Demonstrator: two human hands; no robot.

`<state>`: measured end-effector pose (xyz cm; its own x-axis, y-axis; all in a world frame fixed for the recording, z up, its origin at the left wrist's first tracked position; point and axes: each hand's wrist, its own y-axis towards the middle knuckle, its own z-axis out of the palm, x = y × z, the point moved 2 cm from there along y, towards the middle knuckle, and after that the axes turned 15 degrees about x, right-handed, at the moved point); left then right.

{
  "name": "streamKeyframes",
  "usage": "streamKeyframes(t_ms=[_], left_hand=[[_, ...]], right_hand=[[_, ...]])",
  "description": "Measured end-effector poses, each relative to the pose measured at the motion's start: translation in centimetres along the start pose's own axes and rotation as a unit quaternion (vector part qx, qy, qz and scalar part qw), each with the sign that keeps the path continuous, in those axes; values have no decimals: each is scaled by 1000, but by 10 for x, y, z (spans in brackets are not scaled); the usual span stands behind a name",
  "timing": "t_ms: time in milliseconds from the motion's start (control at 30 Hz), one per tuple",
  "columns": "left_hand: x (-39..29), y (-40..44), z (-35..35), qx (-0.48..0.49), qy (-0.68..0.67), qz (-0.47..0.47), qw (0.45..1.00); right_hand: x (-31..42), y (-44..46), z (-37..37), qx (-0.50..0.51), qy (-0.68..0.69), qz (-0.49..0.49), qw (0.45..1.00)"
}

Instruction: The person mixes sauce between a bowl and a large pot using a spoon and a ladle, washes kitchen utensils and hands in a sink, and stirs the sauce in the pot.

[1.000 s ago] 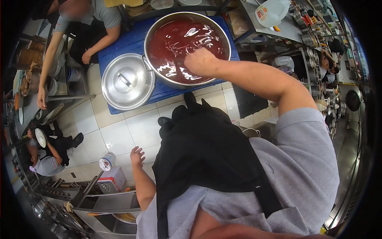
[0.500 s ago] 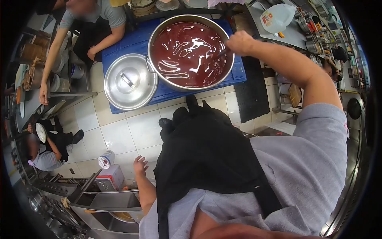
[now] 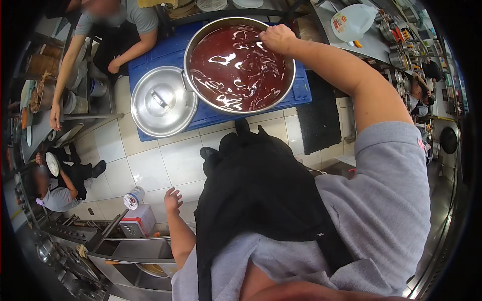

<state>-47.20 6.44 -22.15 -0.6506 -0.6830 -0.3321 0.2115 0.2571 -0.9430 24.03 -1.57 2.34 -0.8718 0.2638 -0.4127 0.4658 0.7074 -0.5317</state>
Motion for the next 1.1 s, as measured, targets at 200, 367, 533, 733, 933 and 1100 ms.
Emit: streamKeyframes(t_ms=[200, 367, 533, 733, 933, 1100], left_hand=[[-27, 5, 5, 4, 15, 23, 1000], [-25, 8, 11, 11, 12, 38, 999], [2, 6, 14, 21, 2, 12, 1000], [39, -4, 10, 3, -51, -12, 999], [78, -9, 13, 3, -88, -26, 996], [101, 3, 22, 13, -84, -43, 995]], right_hand=[[2, -17, -4, 104, -21, -15, 994], [3, -44, 14, 155, -1, -32, 987], [-4, -77, 13, 252, 58, -5, 966], [-25, -88, 18, 419, 45, -47, 906], [-17, -97, 54, 469, 339, -21, 815], [27, -121, 60, 454, 462, -29, 762]])
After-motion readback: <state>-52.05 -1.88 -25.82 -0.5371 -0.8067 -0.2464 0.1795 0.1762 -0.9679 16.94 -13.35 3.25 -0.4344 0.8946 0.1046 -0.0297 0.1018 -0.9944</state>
